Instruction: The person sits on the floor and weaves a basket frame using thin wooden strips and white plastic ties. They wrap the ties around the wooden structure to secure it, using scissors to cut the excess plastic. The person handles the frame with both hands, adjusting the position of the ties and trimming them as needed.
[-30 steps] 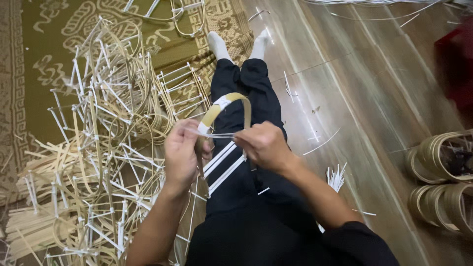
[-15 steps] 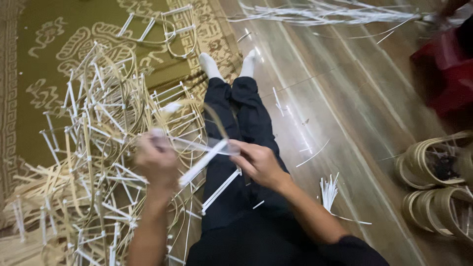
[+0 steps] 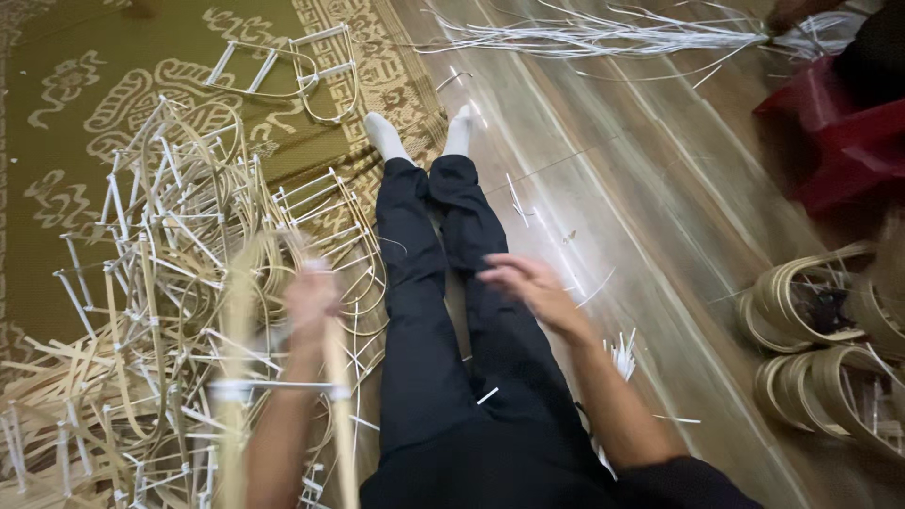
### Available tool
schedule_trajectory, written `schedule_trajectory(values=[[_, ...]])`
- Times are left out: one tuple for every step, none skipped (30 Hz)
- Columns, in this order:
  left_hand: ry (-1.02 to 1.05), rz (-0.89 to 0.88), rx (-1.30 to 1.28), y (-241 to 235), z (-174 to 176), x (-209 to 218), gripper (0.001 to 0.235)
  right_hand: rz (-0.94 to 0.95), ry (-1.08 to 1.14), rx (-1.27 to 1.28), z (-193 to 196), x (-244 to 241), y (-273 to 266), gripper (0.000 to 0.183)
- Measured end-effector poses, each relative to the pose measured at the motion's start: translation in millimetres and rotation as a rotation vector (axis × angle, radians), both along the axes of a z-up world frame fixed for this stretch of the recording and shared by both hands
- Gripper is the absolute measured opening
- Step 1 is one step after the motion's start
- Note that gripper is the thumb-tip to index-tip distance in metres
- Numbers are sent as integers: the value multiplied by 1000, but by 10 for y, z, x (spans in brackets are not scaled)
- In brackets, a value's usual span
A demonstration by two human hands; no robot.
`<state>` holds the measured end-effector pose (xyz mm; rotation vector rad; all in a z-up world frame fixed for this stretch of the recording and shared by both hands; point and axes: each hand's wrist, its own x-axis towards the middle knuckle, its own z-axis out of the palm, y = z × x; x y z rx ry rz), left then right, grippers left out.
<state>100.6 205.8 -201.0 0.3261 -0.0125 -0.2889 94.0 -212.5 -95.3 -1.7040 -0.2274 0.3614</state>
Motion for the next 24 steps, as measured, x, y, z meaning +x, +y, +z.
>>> schedule_trajectory(values=[[-39,-281,31,-328,21,133,23,41,-9,-3,-66,77,221,42],[-72,2,428,-708,-52,-34,19,62,7,103,-119,85,409,41],[-100,295,823,-1114,-1,-292,14,87,23,211,-159,76,562,40],[-61,209,753,-1381,161,-367,20,117,39,284,-186,81,660,39],[-17,118,681,-1557,327,-413,30,144,62,355,-220,72,720,38],[-25,118,677,-1620,472,-431,31,171,85,427,-256,78,736,37],[-34,117,674,-1656,565,-450,33,178,107,415,-299,93,715,35],[-42,115,670,-1690,611,-461,34,185,129,404,-348,120,682,33],[-49,97,693,-1758,621,-482,33,198,150,390,-397,160,651,32],[-55,79,716,-1838,610,-513,34,223,197,426,-455,178,626,30],[-59,58,739,-1898,595,-538,35,246,248,463,-523,157,601,29],[-47,55,709,-1924,592,-574,34,268,298,500,-589,135,580,28],[-39,48,678,-1942,608,-624,34,242,332,506,-644,128,553,29],[-31,41,648,-1969,629,-648,36,216,365,513,-698,118,525,30],[-42,44,687,-2008,643,-667,38,188,399,519,-760,101,494,32],[-54,46,726,-2042,652,-712,40,188,397,547,-825,67,469,29],[-67,52,765,-2060,660,-730,42,191,393,575,-883,38,460,26],[-70,46,790,-2074,661,-724,43,194,389,602,-930,30,443,24],[-69,38,818,-2080,655,-741,43,191,395,572,-972,23,430,24],[-67,30,845,-2087,650,-761,44,187,402,542,-1004,27,423,23],[-112,66,944,-2068,656,-783,39,183,407,511,-1024,24,415,23],[-159,102,1044,-2017,678,-809,34,190,417,550,-1038,-17,410,22],[-212,143,1143,-1969,717,-787,30,200,419,588,-1041,-36,411,21],[-333,278,1325,-1928,769,-774,29,210,421,627,-1042,-35,413,21]])
